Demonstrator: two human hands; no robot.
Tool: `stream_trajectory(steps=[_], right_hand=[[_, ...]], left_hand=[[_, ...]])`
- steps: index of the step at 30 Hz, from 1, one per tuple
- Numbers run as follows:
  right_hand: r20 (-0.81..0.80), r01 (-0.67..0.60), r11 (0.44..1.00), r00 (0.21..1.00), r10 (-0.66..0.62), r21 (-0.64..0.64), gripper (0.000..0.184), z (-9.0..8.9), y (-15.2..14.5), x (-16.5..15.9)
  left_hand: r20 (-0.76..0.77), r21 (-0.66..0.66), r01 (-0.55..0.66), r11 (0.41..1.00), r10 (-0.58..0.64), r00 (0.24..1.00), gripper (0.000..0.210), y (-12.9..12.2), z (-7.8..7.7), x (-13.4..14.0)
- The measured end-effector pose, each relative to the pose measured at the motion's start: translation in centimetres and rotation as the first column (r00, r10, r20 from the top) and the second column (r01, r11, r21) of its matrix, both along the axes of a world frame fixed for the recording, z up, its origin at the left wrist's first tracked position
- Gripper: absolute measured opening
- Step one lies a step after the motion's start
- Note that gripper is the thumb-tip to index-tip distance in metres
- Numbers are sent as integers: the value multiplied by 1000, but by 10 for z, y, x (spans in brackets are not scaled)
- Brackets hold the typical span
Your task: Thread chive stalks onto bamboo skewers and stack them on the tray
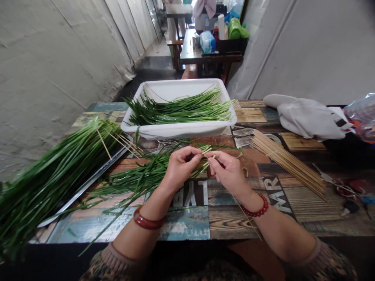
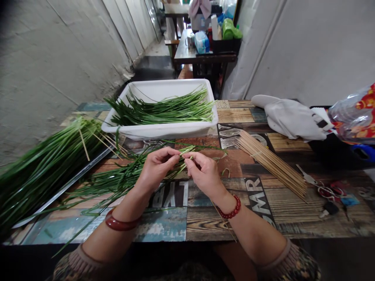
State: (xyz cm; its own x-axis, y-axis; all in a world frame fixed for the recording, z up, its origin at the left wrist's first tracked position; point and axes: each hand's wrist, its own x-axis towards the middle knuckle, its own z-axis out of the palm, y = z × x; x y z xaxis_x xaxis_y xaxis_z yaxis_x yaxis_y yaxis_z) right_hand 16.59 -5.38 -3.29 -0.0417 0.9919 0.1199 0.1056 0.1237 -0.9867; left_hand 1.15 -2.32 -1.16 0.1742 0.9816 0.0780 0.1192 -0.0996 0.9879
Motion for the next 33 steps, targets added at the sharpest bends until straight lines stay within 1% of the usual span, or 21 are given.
stream_trajectory(steps=[9,12,16,19,22,25,33], right_hand=[[-47,-13,999,999,11,-40,27,3,0,-1],[-50,-17,999,999,15,-40,27,2,0,0],[-52,-14,999,999,12,-42,27,2,1,0],[-62,-18,999,998,15,-49,27,1,1,0],[-78,-23,998,997,19,-53,26,0,1,0],[-70,-16,999,997,13,-44,26,-1,1,0],[-59,-4,999,998,1,-49,25,-4,2,0]], left_hand=[[-1,24,-1,1000,1,1000,12,0,-1,0],[-52,88,2,996,3,999,11,1,-2,-1],[-163,201,13,979,21,986,12,2,-3,-2],[-250,303,30,952,49,967,12,2,-1,-2],[-300,390,65,919,60,952,12,2,2,-2],[-309,427,85,900,57,949,12,2,2,-2],[-329,460,125,879,38,943,11,1,-3,-3]])
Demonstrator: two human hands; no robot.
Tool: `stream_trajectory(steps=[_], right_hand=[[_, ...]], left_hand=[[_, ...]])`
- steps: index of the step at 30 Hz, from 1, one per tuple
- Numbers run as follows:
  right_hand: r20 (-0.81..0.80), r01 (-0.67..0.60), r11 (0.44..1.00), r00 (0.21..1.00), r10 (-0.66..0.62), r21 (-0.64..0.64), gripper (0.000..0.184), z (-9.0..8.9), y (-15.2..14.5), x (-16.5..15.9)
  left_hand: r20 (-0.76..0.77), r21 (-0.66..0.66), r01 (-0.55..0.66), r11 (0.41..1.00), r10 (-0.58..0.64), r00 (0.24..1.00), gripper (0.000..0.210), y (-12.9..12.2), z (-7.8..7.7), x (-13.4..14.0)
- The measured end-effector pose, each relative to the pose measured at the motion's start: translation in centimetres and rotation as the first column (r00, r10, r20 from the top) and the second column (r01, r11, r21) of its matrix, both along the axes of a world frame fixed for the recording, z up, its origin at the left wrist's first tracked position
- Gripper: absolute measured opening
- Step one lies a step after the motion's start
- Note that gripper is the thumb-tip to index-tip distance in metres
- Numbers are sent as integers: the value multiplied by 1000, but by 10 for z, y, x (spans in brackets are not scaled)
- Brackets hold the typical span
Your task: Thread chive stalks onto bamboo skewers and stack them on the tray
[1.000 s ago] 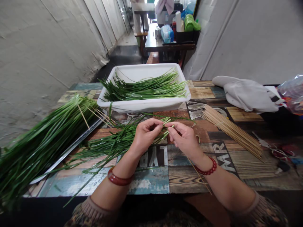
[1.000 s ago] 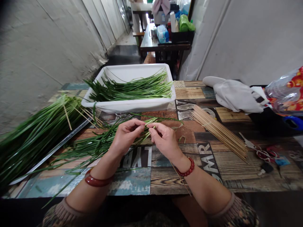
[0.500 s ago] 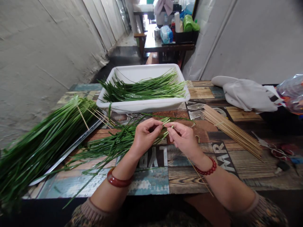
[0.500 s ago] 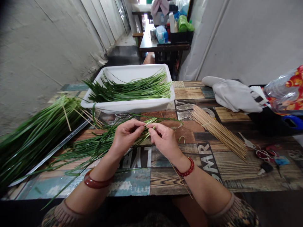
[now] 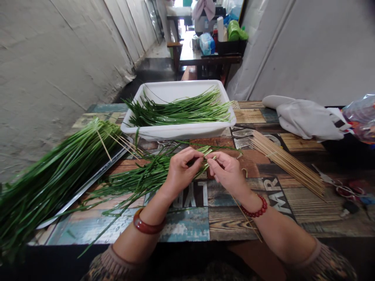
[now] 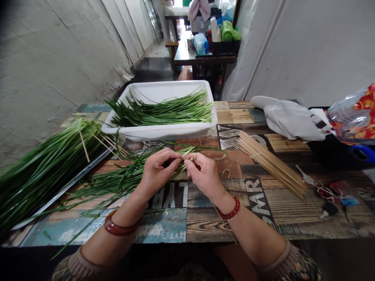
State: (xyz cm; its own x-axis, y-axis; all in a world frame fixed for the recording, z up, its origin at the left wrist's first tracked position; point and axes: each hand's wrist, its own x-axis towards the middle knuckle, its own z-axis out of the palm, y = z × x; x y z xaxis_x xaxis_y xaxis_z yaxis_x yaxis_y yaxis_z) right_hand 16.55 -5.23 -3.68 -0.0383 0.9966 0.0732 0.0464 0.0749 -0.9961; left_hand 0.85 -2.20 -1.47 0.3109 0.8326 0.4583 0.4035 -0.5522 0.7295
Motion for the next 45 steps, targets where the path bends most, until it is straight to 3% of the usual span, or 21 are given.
stream_trajectory(steps=[7,10,14,19,23,30,34,45], right_hand=[[-71,5,999,997,-2,37,33,-2,1,-2],[-76,33,997,997,-28,69,26,-3,1,-3],[-60,36,994,998,-31,100,19,-3,0,-3],[-60,-43,995,997,48,90,29,2,-2,1],[-91,-68,995,993,74,67,30,4,-2,4],[98,-65,992,994,55,109,34,1,-1,3],[152,-61,988,988,39,144,21,0,-1,2],[101,-31,995,995,21,96,13,-6,-1,-4]], left_hand=[[-3,-11,34,999,-34,999,11,-2,-2,0],[7,-54,75,996,-74,997,13,-4,-1,2],[29,-159,90,983,-86,996,13,-4,4,2],[47,-299,215,930,-210,977,19,-3,11,0],[50,-320,136,938,-127,991,21,-2,10,-3],[41,-354,131,926,-124,991,23,-1,7,-4],[33,-323,110,940,-105,994,23,0,6,-4],[56,-390,152,908,-142,988,26,2,6,-5]])
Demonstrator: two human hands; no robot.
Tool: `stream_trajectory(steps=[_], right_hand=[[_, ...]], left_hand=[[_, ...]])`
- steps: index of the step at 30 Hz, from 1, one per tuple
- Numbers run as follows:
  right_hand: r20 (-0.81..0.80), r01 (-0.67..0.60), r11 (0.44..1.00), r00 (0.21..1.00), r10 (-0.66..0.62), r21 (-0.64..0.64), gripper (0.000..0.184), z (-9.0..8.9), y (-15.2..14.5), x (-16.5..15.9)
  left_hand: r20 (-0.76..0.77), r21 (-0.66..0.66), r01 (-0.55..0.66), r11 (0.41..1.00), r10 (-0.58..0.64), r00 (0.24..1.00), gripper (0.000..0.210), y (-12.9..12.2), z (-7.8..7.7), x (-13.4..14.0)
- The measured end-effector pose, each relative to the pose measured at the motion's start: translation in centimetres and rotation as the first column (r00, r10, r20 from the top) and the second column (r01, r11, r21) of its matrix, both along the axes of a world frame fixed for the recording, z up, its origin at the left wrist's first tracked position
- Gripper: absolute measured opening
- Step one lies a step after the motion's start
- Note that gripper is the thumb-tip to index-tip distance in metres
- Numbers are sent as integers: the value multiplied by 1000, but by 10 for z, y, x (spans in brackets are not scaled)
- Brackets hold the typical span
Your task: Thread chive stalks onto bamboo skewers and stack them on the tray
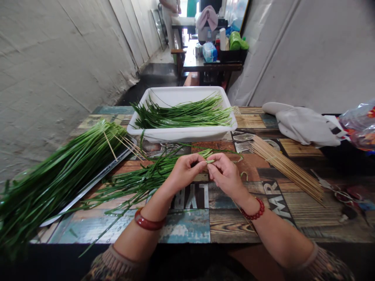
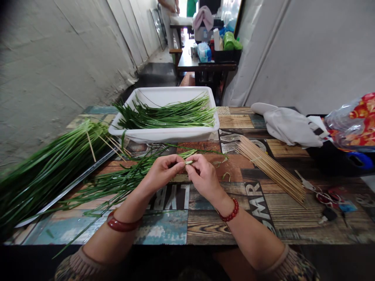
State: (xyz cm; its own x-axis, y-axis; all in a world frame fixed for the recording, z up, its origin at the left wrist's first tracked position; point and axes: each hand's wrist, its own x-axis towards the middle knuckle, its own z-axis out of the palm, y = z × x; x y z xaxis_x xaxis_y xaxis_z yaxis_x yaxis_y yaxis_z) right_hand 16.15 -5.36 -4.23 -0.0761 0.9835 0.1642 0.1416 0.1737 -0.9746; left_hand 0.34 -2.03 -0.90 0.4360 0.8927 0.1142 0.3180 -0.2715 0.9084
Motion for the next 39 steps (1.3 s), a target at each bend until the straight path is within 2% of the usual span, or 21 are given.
stream_trajectory(steps=[7,13,16,18,20,22,27,31,34,39], right_hand=[[-63,83,996,994,-85,-29,16,-10,-2,-4],[-121,15,994,992,-28,-107,20,-6,3,0],[-130,-23,985,992,1,-170,25,-3,6,4],[-93,-27,983,996,9,-184,27,-2,7,6],[-36,-24,983,999,18,-182,26,-3,7,7],[5,-34,982,999,35,-186,25,-4,6,8],[17,-57,978,998,61,-202,22,-4,7,9],[28,-44,979,998,51,-198,23,-5,8,9],[7,-47,979,999,50,-200,23,-6,9,9],[-72,-48,973,997,32,-226,28,-8,10,7]], left_hand=[[-10,-25,6,1000,-6,1000,29,-2,-4,5],[-4,-54,58,997,-59,998,30,-2,-9,7],[-51,20,49,999,-48,998,27,2,-10,3],[-70,127,-55,990,64,995,24,7,-13,-1],[-84,241,-171,955,196,977,21,12,-17,-5],[-109,328,-211,921,259,960,19,16,-22,-9],[-271,440,-74,895,211,939,16,22,-31,-11],[-433,481,33,876,204,878,13,23,-33,-9],[-463,481,20,877,234,855,13,22,-33,-8],[-383,452,-47,891,241,892,10,22,-32,-7]])
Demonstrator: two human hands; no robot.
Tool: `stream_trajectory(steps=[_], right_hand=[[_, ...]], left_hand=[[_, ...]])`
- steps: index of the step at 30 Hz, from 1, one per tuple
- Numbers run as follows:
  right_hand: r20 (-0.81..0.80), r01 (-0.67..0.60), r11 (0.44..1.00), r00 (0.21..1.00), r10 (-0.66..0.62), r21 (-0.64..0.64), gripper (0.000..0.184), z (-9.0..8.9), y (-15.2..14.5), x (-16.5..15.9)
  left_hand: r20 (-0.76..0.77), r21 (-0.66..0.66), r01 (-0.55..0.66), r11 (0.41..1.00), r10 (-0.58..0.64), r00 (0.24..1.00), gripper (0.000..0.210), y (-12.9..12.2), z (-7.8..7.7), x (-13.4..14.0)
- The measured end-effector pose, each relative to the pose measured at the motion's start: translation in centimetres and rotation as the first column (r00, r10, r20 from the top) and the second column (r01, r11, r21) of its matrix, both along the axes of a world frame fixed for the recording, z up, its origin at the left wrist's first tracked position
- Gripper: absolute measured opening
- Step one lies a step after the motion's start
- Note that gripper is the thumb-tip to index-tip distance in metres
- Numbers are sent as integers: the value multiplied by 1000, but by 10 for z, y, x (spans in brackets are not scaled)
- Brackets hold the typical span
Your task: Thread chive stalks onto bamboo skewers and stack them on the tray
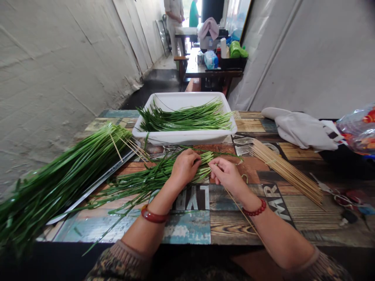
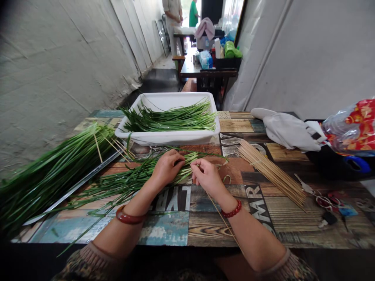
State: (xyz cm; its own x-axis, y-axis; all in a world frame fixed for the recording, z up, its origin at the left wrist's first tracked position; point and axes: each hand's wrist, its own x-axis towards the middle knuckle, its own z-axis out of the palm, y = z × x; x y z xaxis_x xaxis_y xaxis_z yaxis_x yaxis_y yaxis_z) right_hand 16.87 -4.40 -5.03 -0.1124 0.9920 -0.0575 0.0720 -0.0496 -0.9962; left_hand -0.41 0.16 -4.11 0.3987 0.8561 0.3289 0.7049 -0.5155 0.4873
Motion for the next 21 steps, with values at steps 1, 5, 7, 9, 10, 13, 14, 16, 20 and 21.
stream_trajectory(steps=[1,5,7,9,10,13,14,16,20,21], right_hand=[[-14,5,1000,1000,-5,-15,30,0,0,0],[-41,21,999,999,-23,-38,36,4,-1,-3],[-48,33,999,998,-34,-25,35,8,-2,-4],[-63,47,999,997,-48,-12,34,11,-4,-5],[-72,49,999,996,-49,-5,33,11,-5,-5],[-86,51,998,995,-48,31,29,11,-8,-6],[-78,60,997,995,-56,54,28,11,-9,-6],[-40,93,989,995,-89,117,26,11,-10,-5],[46,116,970,991,-129,213,24,12,-12,-3],[55,111,969,991,-125,219,24,12,-12,-3]], left_hand=[[30,-1,-7,1000,7,1000,10,0,1,0],[174,0,-12,1000,12,985,9,0,5,-1],[229,-22,-11,1000,16,973,7,-1,6,-1],[263,-65,-25,998,41,964,7,-3,8,-1],[278,-90,-32,995,56,959,6,-4,9,-1],[346,-183,-24,983,87,934,7,-7,14,0],[369,-214,-6,977,86,925,9,-8,15,1],[408,-263,36,964,77,910,15,-10,19,1],[449,-280,95,955,42,892,19,-13,25,0],[453,-278,104,955,35,891,19,-13,25,0]])
